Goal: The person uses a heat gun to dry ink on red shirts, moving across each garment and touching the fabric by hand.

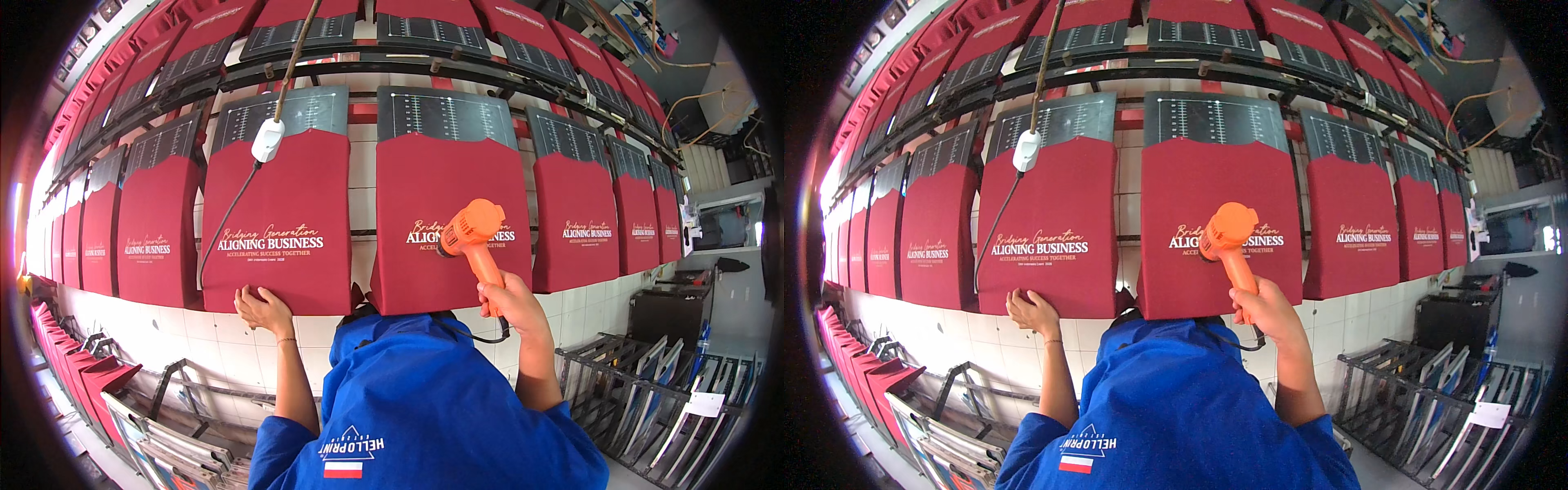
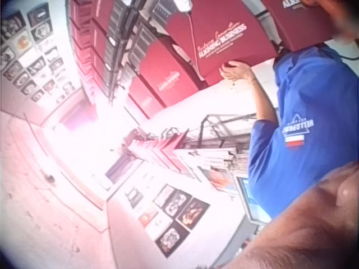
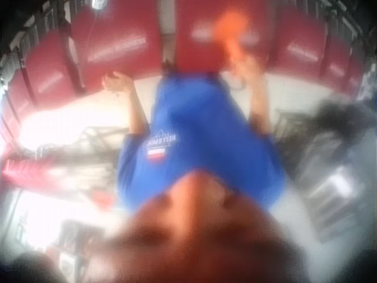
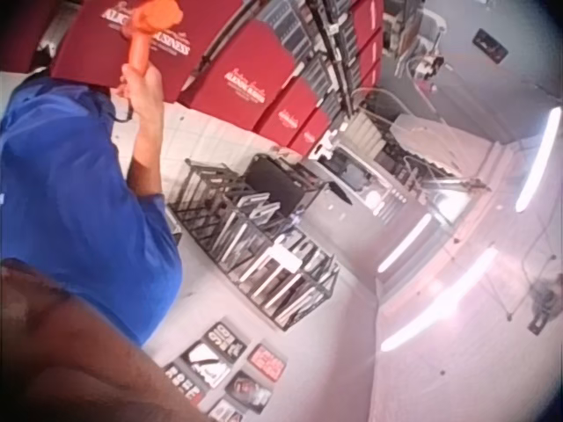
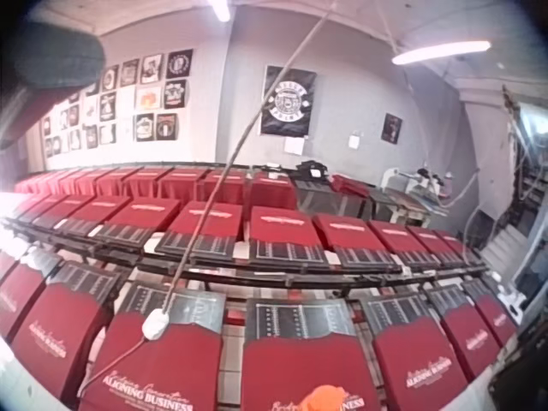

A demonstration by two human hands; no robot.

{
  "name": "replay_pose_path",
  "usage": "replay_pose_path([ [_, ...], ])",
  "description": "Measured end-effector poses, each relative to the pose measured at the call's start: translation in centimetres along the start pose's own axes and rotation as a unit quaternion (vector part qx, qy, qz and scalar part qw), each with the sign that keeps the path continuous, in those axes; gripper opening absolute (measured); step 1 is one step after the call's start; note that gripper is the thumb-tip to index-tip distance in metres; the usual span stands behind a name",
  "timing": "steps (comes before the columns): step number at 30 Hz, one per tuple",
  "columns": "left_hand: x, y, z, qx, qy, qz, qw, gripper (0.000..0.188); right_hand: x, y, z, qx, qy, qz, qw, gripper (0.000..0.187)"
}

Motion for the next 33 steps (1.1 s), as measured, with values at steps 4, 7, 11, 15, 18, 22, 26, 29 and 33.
replay_pose_path([
  [4, -0.1, 0.3, -0.2, 0.011, 0.072, -0.027, 0.997, 0.053, -0.4, -0.4, 0.2, -0.014, -0.012, 0.008, 1.0, 0.018],
  [7, -1.8, -0.1, -0.1, 0.037, 0.151, -0.029, 0.987, 0.061, -0.6, -1.9, 0.2, -0.009, 0.009, -0.013, 1.0, 0.02],
  [11, -5.3, -0.1, 1.0, 0.089, 0.24, -0.019, 0.966, 0.064, -1.4, -2.2, 0.2, -0.035, -0.006, -0.004, 0.999, 0.021],
  [15, -9.3, 0.5, 3.2, 0.155, 0.322, 0.019, 0.934, 0.064, -1.4, -2.8, 0.4, -0.056, -0.01, -0.003, 0.998, 0.022],
  [18, -12.8, 0.6, 5.4, 0.202, 0.378, 0.068, 0.901, 0.064, -1.4, -3.5, 0.5, -0.058, -0.004, -0.012, 0.998, 0.021],
  [22, -17.1, 2.1, 8.5, 0.228, 0.455, 0.105, 0.854, 0.064, -1.9, -3.7, 0.6, -0.083, -0.011, -0.006, 0.996, 0.022],
  [26, -22.7, 4.0, 12.1, 0.262, 0.5, 0.162, 0.809, 0.065, -1.9, -4.7, 0.9, -0.085, -0.011, -0.031, 0.996, 0.019],
  [29, -25.2, 5.3, 14.0, 0.264, 0.526, 0.15, 0.795, 0.067, -2.5, -5.3, 0.8, -0.101, -0.018, -0.032, 0.994, 0.02],
  [33, -26.4, 6.1, 15.5, 0.279, 0.529, 0.107, 0.794, 0.068, -2.3, -6.8, 1.3, -0.12, -0.012, -0.05, 0.991, 0.02],
])
Point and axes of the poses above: each hand's wrist, its own z-axis away from the middle knuckle, its own y-axis out of the palm, x = y × z, the point moved 2 cm from there along -z, towards the middle knuckle, and after that the axes turned 3 degrees about -x, right-handed, at the moved point
